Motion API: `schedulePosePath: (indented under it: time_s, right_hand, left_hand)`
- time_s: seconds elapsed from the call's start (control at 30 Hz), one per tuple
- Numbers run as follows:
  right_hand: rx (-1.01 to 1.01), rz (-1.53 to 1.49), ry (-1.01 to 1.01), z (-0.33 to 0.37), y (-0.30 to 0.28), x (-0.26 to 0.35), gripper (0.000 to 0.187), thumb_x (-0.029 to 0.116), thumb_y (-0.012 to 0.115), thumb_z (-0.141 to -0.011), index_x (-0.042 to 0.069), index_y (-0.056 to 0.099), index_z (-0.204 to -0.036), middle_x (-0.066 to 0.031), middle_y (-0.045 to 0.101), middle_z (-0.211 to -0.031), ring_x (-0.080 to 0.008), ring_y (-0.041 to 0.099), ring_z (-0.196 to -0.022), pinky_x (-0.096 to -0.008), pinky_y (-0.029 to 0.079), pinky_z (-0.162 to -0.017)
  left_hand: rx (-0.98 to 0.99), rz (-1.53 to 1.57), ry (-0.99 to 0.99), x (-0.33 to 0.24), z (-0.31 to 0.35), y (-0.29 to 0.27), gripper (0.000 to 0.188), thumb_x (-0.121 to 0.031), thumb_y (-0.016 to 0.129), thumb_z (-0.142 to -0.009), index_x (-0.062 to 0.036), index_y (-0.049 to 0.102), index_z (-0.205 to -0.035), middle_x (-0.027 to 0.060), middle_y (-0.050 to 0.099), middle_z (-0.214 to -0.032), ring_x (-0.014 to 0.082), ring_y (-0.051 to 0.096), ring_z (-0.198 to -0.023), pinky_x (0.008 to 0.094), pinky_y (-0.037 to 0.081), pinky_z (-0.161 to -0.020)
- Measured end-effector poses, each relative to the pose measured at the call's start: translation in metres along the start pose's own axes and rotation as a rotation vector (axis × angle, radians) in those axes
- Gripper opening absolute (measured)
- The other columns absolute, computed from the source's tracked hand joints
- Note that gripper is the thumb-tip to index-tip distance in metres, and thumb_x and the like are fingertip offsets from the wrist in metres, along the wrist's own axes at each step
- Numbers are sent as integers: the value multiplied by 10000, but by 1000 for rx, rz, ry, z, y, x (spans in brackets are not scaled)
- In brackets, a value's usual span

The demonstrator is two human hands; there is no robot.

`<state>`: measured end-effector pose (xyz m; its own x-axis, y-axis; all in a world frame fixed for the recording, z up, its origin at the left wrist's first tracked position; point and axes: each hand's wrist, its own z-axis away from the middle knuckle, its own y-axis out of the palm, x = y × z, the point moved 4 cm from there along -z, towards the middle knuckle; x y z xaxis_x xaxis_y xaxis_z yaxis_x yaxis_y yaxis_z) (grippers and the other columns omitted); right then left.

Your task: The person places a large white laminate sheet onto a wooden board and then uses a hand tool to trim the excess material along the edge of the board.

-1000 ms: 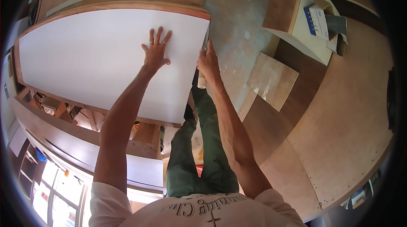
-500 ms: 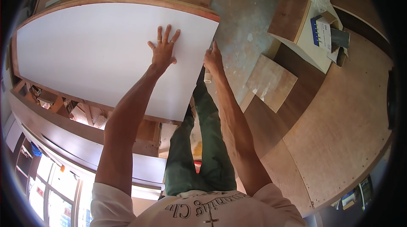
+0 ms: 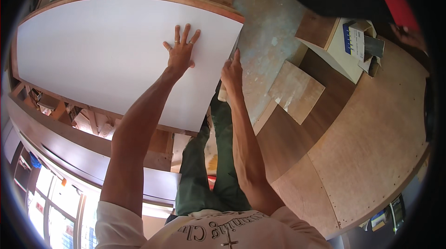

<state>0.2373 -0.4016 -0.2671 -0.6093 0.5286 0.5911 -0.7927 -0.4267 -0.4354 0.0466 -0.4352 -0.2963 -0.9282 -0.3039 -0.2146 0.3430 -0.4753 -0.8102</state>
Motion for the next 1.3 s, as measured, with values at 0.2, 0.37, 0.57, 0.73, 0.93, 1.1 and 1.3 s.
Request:
schedulePosePath:
  time_s: [0.2,0.37,0.57,0.73,0.93,1.1,1.3]
  right_hand:
    - [30,131,5,-18,-10,-31,606,110,402,-987,-66,245,-1545,-394,562,-1310,-505,607,-1156,-508,504,-995]
    - [-56,165,-9,3,2,-9,612,118,396,-979,-57,258,-1550,-395,552,-1326,-503,596,-1179,-497,490,-1014]
    - [39,43,13,10,-5,-29,606,136,385,-993,-78,254,-1545,-394,523,-1371,-490,573,-1230,-472,457,-1065]
    - [-113,159,-102,-12,-2,-24,605,139,378,-998,-79,249,-1547,-391,511,-1391,-487,569,-1242,-459,448,-1091]
    - [1,45,23,32,14,-35,617,122,389,-986,-73,237,-1552,-383,536,-1366,-496,570,-1231,-472,468,-1068]
    - [-36,132,38,-3,1,-57,625,131,381,-992,-33,226,-1575,-363,592,-1301,-469,637,-1123,-487,500,-990]
    - [-83,208,-11,28,14,-31,625,108,400,-987,-36,231,-1572,-372,627,-1210,-460,682,-958,-493,517,-873]
  left_hand:
    - [-27,-6,27,-17,-9,-4,1296,-188,977,-555,-325,222,-1599,49,76,-1698,411,53,-1558,830,416,-973]
    - [-26,0,29,-11,-5,3,1296,-191,977,-558,-324,218,-1601,48,70,-1698,414,57,-1557,826,416,-978]
    - [5,-22,9,-3,0,6,1299,-184,976,-557,-321,216,-1602,50,66,-1699,413,55,-1558,820,418,-979]
    - [-50,-11,48,-18,-7,0,1285,-190,974,-564,-315,225,-1601,60,93,-1693,413,73,-1555,815,431,-963]
    - [-83,-25,30,-1,1,3,1275,-174,977,-550,-310,253,-1591,55,131,-1686,411,116,-1550,814,434,-961]
    - [-77,-5,54,-20,-11,-6,1255,-165,972,-561,-303,263,-1587,58,130,-1689,410,113,-1551,815,435,-959]
    - [-70,0,42,-12,-3,-1,1238,-153,966,-572,-304,272,-1586,60,129,-1692,414,105,-1553,823,423,-961]
